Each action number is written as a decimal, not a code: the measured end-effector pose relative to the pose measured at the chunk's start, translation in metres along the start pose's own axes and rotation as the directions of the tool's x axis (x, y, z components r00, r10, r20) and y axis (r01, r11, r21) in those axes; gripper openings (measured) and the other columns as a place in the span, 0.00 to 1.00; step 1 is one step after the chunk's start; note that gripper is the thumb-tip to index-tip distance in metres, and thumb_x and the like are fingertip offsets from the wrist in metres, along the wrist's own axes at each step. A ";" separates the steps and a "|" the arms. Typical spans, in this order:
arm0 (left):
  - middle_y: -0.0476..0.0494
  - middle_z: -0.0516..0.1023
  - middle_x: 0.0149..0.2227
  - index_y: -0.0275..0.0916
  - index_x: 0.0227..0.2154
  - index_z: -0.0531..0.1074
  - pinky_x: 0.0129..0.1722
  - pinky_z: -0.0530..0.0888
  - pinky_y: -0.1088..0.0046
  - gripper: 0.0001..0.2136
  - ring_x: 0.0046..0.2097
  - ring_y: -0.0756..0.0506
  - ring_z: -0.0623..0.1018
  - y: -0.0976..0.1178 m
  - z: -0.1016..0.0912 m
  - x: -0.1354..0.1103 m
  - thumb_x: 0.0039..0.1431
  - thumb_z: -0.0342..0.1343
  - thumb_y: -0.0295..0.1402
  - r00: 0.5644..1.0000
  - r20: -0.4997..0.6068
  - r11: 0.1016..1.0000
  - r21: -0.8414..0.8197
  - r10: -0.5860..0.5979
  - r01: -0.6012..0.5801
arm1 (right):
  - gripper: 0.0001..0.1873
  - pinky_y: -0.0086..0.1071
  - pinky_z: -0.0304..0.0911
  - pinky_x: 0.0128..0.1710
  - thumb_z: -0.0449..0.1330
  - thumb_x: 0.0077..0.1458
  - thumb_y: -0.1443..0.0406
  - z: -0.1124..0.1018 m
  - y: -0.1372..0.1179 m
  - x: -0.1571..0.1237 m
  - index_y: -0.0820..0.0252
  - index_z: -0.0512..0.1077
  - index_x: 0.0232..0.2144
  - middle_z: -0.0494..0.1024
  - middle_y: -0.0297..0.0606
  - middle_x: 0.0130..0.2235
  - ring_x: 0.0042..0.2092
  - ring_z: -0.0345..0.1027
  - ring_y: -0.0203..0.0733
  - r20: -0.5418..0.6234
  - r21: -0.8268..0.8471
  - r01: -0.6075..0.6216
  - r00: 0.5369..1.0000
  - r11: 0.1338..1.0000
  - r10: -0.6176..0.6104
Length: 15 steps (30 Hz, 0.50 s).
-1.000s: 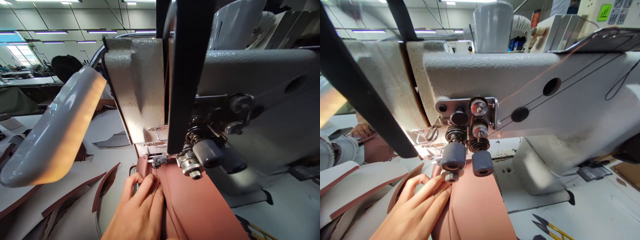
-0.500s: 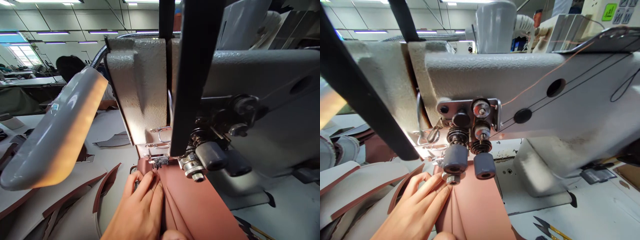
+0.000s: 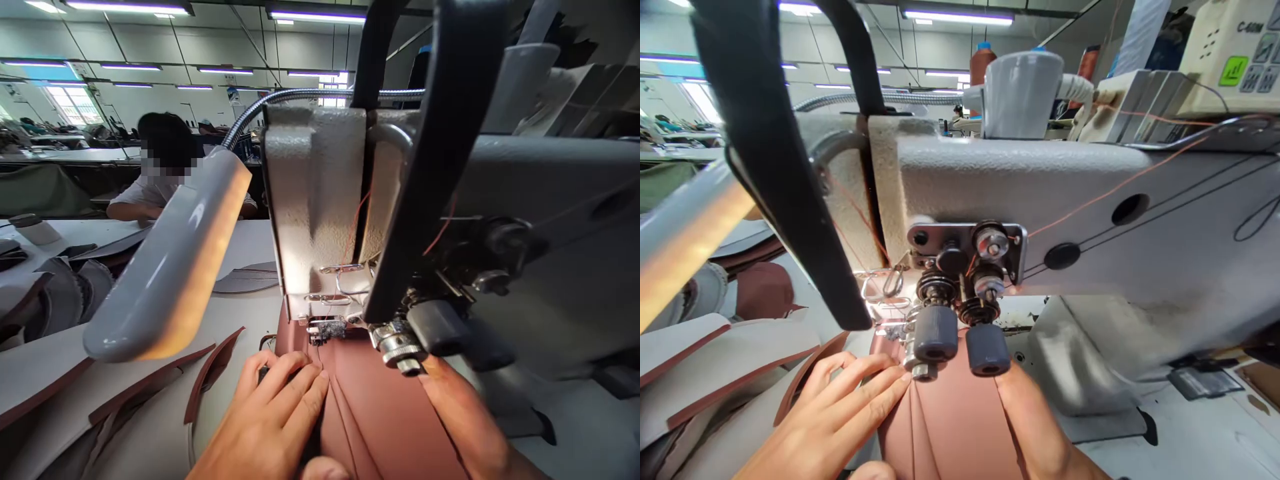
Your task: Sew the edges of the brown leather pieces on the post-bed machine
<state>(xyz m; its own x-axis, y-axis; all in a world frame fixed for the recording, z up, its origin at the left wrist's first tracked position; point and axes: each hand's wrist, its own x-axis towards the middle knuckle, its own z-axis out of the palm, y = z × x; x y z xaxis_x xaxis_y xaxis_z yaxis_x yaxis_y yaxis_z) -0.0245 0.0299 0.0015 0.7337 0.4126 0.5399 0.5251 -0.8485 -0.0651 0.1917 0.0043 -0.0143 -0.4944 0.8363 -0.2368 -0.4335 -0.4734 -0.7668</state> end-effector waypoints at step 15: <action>0.45 0.77 0.41 0.38 0.47 0.68 0.50 0.60 0.65 0.24 0.46 0.44 0.72 0.000 0.020 -0.012 0.60 0.42 0.51 0.991 -0.125 0.999 -0.023 -0.042 0.039 | 0.12 0.43 0.60 0.52 0.64 0.47 0.65 -0.006 0.014 0.004 0.61 0.76 0.37 0.79 0.39 0.32 0.40 0.73 0.44 -0.132 0.080 -0.104 0.985 0.991 0.114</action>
<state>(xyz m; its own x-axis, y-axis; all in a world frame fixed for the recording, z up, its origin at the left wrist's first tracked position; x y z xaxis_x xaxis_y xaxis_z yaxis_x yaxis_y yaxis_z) -0.0249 0.0319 -0.0219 0.6515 0.4033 0.6426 0.5439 -0.8388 -0.0249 0.1881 0.0026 -0.0292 -0.4366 0.8060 -0.3997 -0.4383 -0.5786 -0.6878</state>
